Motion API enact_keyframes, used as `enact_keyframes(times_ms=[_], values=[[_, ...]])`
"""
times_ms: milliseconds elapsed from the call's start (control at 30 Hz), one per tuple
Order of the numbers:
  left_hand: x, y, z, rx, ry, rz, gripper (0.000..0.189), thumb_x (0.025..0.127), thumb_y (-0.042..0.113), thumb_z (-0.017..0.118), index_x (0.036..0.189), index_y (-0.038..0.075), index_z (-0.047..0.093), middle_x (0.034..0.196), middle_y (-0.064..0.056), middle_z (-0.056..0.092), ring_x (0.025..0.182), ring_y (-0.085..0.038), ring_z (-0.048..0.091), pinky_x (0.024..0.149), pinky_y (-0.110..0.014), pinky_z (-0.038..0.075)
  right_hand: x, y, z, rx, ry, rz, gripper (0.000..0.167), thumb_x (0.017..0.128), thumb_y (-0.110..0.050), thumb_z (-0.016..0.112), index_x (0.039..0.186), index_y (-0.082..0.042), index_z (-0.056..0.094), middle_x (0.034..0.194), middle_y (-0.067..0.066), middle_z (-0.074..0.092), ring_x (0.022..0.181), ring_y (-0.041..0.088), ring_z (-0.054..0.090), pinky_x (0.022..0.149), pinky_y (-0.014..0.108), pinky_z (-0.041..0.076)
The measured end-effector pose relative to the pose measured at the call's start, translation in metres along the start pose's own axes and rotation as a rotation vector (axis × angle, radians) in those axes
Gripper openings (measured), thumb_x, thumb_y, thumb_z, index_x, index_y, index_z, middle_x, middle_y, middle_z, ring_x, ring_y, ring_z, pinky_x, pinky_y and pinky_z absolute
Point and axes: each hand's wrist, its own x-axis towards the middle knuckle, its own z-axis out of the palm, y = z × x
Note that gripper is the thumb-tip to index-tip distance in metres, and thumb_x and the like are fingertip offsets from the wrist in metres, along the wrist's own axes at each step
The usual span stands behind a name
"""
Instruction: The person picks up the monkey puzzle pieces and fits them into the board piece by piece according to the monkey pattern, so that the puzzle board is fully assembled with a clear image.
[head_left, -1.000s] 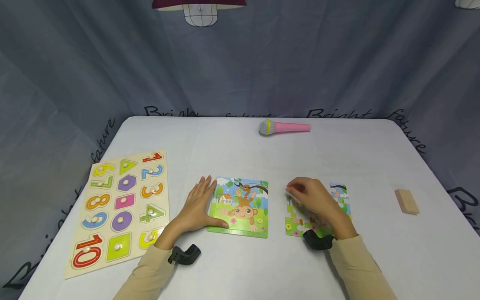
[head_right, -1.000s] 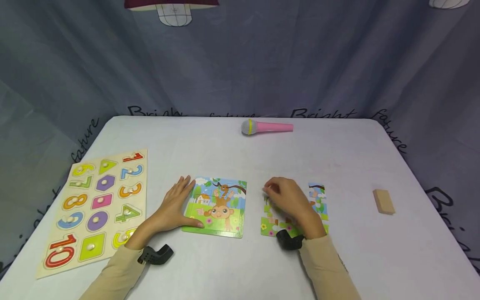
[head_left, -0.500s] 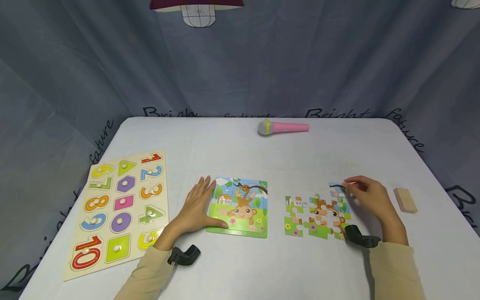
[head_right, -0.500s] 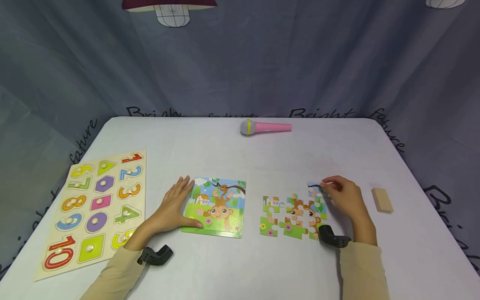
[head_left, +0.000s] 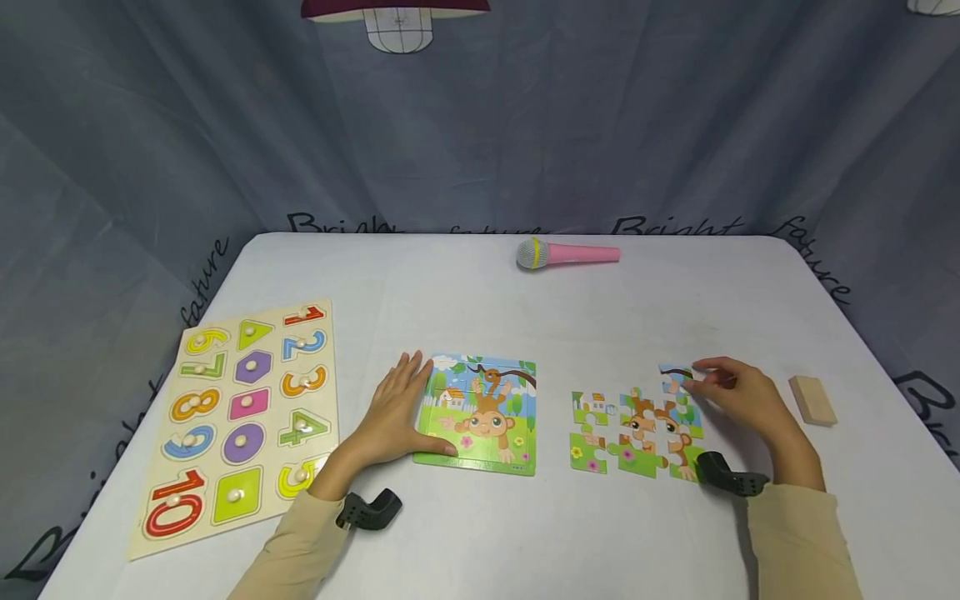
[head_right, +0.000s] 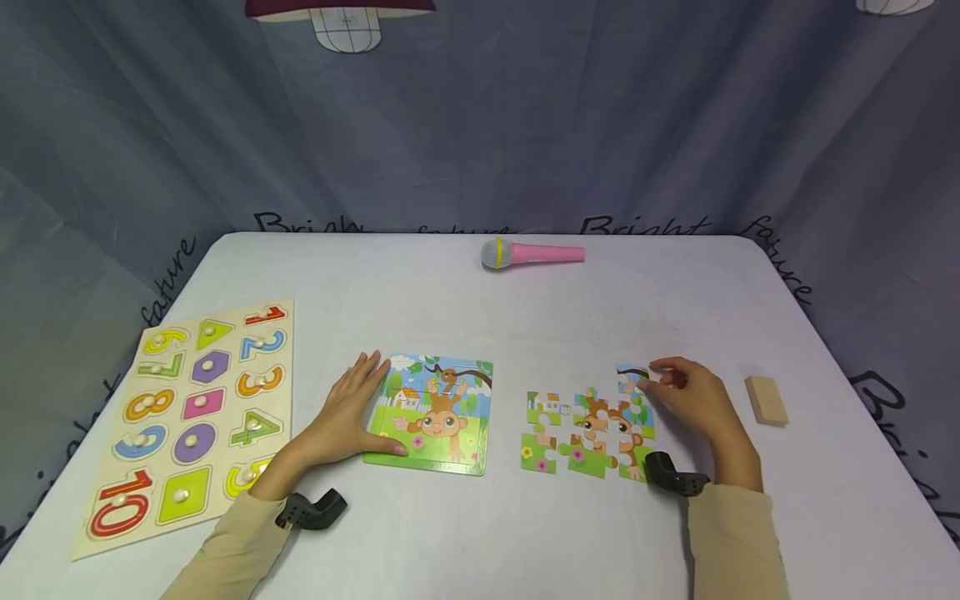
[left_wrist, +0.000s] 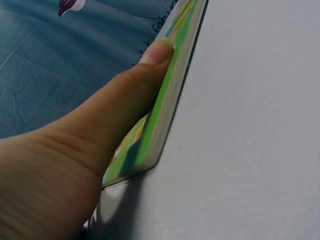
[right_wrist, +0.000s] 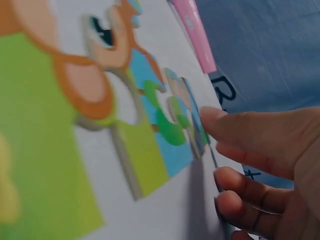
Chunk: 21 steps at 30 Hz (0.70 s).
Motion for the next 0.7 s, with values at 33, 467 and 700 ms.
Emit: enact_keyframes(times_ms=[33, 467, 700], values=[[0.000, 0.000, 0.000, 0.001, 0.000, 0.000, 0.125, 0.050, 0.060, 0.078, 0.145, 0.006, 0.017, 0.154, -0.012, 0.007, 0.142, -0.028, -0.002, 0.114, -0.050, 0.004, 0.000, -0.001, 0.000, -0.004, -0.010, -0.002, 0.054, 0.086, -0.040, 0.058, 0.119, 0.003, 0.052, 0.097, 0.020, 0.056, 0.084, 0.027, 0.051, 0.060, 0.027, 0.040], [0.000, 0.000, -0.001, -0.001, 0.000, 0.001, 0.125, 0.051, 0.060, 0.078, 0.145, 0.006, 0.016, 0.154, -0.012, 0.007, 0.142, -0.028, -0.003, 0.114, -0.050, 0.003, 0.000, -0.012, 0.001, -0.043, -0.097, -0.031, 0.066, 0.077, -0.035, 0.069, 0.123, 0.007, 0.045, 0.110, 0.032, 0.048, 0.096, 0.041, 0.047, 0.074, 0.050, 0.045], [0.000, 0.000, 0.000, -0.007, -0.001, 0.003, 0.125, 0.051, 0.060, 0.078, 0.145, 0.006, 0.016, 0.154, -0.012, 0.007, 0.142, -0.028, -0.002, 0.114, -0.050, 0.003, -0.001, -0.015, 0.002, 0.009, -0.049, 0.004, 0.061, 0.078, -0.031, 0.069, 0.120, 0.005, 0.044, 0.104, 0.025, 0.052, 0.088, 0.031, 0.050, 0.063, 0.029, 0.042]])
